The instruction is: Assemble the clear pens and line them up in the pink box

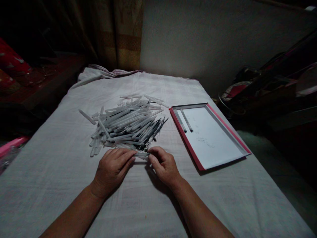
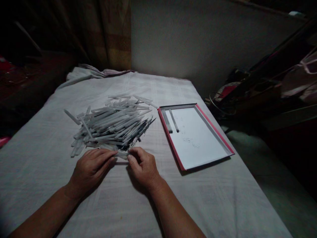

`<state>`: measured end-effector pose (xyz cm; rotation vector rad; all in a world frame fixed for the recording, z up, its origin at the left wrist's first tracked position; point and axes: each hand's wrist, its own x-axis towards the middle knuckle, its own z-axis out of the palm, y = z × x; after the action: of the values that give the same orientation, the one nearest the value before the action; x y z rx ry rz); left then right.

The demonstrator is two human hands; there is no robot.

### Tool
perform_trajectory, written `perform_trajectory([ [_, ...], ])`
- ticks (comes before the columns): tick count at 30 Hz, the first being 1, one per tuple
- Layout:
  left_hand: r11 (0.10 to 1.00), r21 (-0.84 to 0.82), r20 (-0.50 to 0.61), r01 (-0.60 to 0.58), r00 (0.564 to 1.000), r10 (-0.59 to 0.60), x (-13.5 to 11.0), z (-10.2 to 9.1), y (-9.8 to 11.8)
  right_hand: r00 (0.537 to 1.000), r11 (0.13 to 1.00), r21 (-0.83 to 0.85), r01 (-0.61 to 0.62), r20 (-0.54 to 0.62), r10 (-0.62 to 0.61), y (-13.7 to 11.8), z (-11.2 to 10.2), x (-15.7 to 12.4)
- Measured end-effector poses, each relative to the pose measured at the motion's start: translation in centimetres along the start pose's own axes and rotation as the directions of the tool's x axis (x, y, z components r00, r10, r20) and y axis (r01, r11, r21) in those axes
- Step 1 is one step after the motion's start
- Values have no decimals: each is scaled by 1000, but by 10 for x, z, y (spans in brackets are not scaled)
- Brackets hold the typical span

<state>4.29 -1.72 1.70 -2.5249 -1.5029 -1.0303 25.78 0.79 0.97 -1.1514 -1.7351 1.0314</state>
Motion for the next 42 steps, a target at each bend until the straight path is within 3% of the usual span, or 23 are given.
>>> perform_trajectory([
  [12,1000,-5,1,-10,1000,10,1,-1,0,998,994,-81,68,1,-68,0,0,0],
  [31,999,-42,8,0,1000,0,0,-1,-1,999,999,-9,34,13,-34,-1,-1,-1],
  [42,999,-24,-6,-23,1000,23,-2,1,-1,998,994,-93,49,-32,-52,2,0,0],
])
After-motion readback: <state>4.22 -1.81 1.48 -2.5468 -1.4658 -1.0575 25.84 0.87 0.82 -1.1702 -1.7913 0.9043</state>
